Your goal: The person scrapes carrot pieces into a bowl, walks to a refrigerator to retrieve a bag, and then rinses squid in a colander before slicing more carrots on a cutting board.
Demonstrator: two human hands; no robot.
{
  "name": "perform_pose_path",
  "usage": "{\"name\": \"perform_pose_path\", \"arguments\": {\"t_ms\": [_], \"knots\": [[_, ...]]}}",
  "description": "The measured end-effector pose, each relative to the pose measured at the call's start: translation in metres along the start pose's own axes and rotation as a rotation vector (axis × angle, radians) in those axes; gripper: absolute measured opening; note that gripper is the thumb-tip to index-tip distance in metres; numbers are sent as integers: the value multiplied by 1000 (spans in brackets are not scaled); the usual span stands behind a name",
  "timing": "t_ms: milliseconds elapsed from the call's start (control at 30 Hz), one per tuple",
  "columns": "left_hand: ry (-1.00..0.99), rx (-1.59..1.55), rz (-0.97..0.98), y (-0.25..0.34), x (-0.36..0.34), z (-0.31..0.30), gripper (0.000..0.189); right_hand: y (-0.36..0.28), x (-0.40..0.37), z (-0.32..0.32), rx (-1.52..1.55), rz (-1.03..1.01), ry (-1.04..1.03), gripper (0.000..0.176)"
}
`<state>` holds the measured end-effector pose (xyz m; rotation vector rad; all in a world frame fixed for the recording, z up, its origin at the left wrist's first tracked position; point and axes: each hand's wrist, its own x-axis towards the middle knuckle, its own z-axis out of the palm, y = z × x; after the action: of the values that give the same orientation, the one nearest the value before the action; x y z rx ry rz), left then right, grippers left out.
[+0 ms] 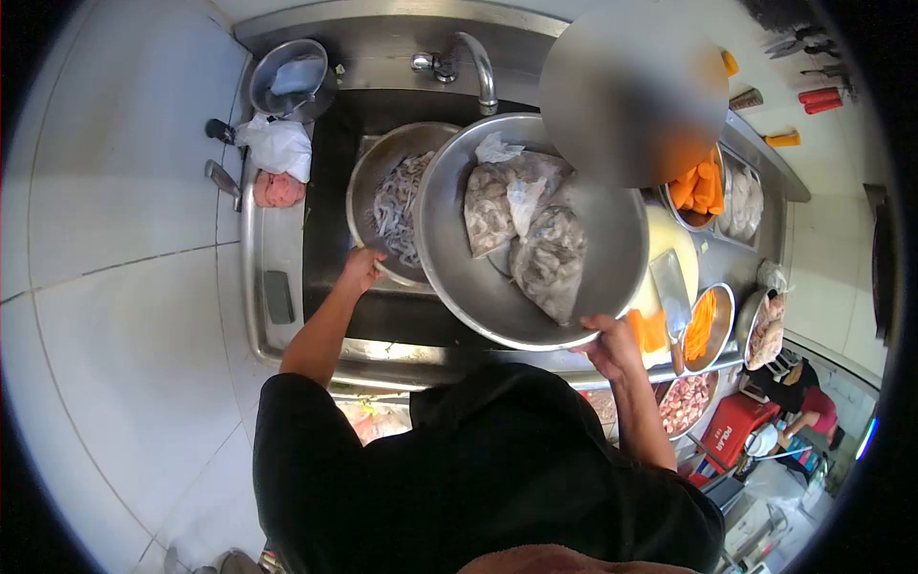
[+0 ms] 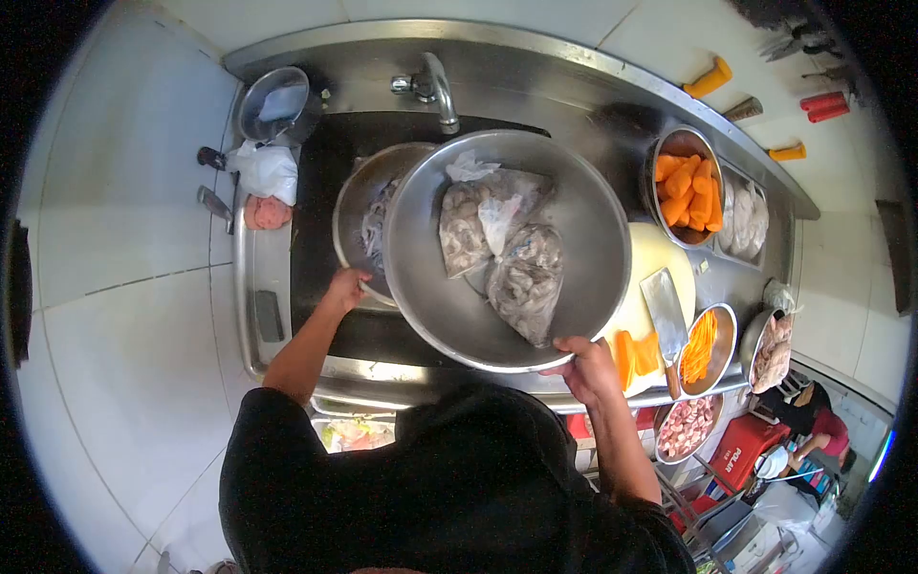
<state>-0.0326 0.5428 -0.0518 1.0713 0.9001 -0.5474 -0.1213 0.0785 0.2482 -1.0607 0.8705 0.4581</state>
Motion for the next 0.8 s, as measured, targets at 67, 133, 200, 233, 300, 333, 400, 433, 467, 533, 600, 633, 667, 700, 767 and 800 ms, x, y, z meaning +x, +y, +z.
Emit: {"name": "perform_pose_path", "arguments": {"t_ms": [67, 133, 200, 233, 300, 333, 400, 433, 467, 533, 600, 633, 667, 700, 767, 800], "knots": [[7, 70, -5, 7, -2, 33, 21, -3, 3, -2, 18, 20, -40, 31], [-24, -21, 18, -8, 19, 46, 17, -6, 13, -7, -5, 14, -101, 33], [-27, -58, 15, -6, -7, 71, 10, -7, 23, -9, -4, -15, -160, 36], [-52, -53, 48, -3, -23, 85, 10, -8, 26, -7, -27, -29, -171, 31], [-97, -33, 101, -1, -48, 101, 13, -5, 41, -7, -29, 22, -152, 24], [-73, -52, 103, 0, -62, 109, 14, 2, 57, -7, -8, 53, -166, 20], [-28, -91, 104, -2, -80, 124, 18, 12, 78, -7, -18, 23, -204, 25], [-91, -44, 107, -12, -65, 114, 20, 19, 90, -6, -34, -6, -228, 27], [-155, 2, 111, -21, -46, 102, 22, 31, 107, -7, -23, -36, -258, 30], [-170, 53, 122, -33, -34, 102, 25, 51, 138, -7, -2, -47, -289, 36], [-62, 61, 152, -25, -59, 127, 26, 69, 186, -9, -49, 12, -199, 40], [-57, 80, 149, -24, -61, 129, 27, 70, 195, -4, -67, 52, -138, 40], [-54, 100, 146, -23, -62, 130, 27, 71, 199, -5, -91, 62, -131, 40], [-50, 121, 145, -22, -59, 130, 27, 65, 194, -1, -114, 71, -126, 39], [-63, 45, 158, -20, -45, 128, 26, 64, 200, 6, -123, 100, -121, 38], [-66, 1, 171, -22, -43, 128, 26, 62, 201, 5, -112, 118, -135, 38]]}}
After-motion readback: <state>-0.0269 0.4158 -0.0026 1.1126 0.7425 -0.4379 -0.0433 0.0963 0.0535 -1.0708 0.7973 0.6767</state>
